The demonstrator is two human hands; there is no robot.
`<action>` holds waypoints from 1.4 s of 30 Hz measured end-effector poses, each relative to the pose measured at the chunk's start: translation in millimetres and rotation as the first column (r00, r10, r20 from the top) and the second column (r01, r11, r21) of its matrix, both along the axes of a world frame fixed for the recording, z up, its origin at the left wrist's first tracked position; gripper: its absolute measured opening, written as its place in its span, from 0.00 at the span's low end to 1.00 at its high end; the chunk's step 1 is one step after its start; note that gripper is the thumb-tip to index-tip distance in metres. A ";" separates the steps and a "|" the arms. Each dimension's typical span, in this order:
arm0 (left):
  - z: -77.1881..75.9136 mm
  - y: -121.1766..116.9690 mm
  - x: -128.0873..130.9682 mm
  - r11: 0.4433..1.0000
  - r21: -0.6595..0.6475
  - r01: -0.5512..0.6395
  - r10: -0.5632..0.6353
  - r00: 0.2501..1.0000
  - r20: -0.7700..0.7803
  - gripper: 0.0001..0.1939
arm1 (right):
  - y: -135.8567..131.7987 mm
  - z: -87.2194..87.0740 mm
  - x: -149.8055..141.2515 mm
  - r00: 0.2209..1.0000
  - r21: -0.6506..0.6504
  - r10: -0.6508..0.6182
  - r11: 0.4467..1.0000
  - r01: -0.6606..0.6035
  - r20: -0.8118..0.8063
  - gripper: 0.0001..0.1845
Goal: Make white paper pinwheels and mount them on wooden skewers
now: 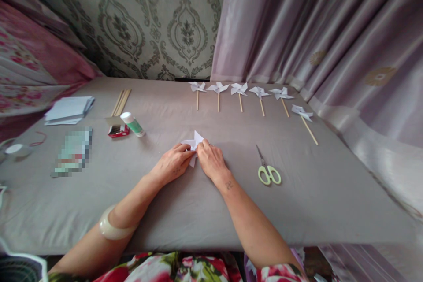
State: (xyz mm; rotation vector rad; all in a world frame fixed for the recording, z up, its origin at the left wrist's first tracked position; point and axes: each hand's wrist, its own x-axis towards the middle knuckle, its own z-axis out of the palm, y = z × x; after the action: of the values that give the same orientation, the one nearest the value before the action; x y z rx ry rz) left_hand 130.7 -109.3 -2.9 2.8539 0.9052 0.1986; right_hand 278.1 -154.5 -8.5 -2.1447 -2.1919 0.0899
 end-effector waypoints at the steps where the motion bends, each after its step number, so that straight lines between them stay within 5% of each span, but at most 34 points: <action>1: 0.7 -0.5 0.3 1.000 0.003 -0.002 0.002 1.000 -0.006 0.15 | -0.2 0.0 -0.7 1.000 0.001 -0.003 1.000 0.003 -0.005 0.18; 11: 1.9 -3.0 -0.8 0.999 0.043 0.006 -0.005 1.000 -0.028 0.13 | -5.9 6.1 11.8 0.972 0.099 -0.102 0.987 0.125 -0.213 0.16; 17: 2.5 -3.6 -0.7 0.999 0.039 -0.007 0.008 0.999 -0.046 0.14 | -12.7 6.2 12.0 0.965 0.068 0.012 0.998 0.006 -0.261 0.17; 42: 7.6 -6.3 -4.3 0.997 0.003 -0.074 0.074 0.996 0.040 0.14 | 2.2 17.2 0.7 0.988 -0.054 0.154 0.986 -0.155 -0.026 0.15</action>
State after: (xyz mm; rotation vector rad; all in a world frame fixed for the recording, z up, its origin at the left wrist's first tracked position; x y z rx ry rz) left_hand 126.4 -115.6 4.7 2.8121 1.0043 0.2651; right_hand 278.7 -152.3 8.7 -1.9866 -2.3675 0.1838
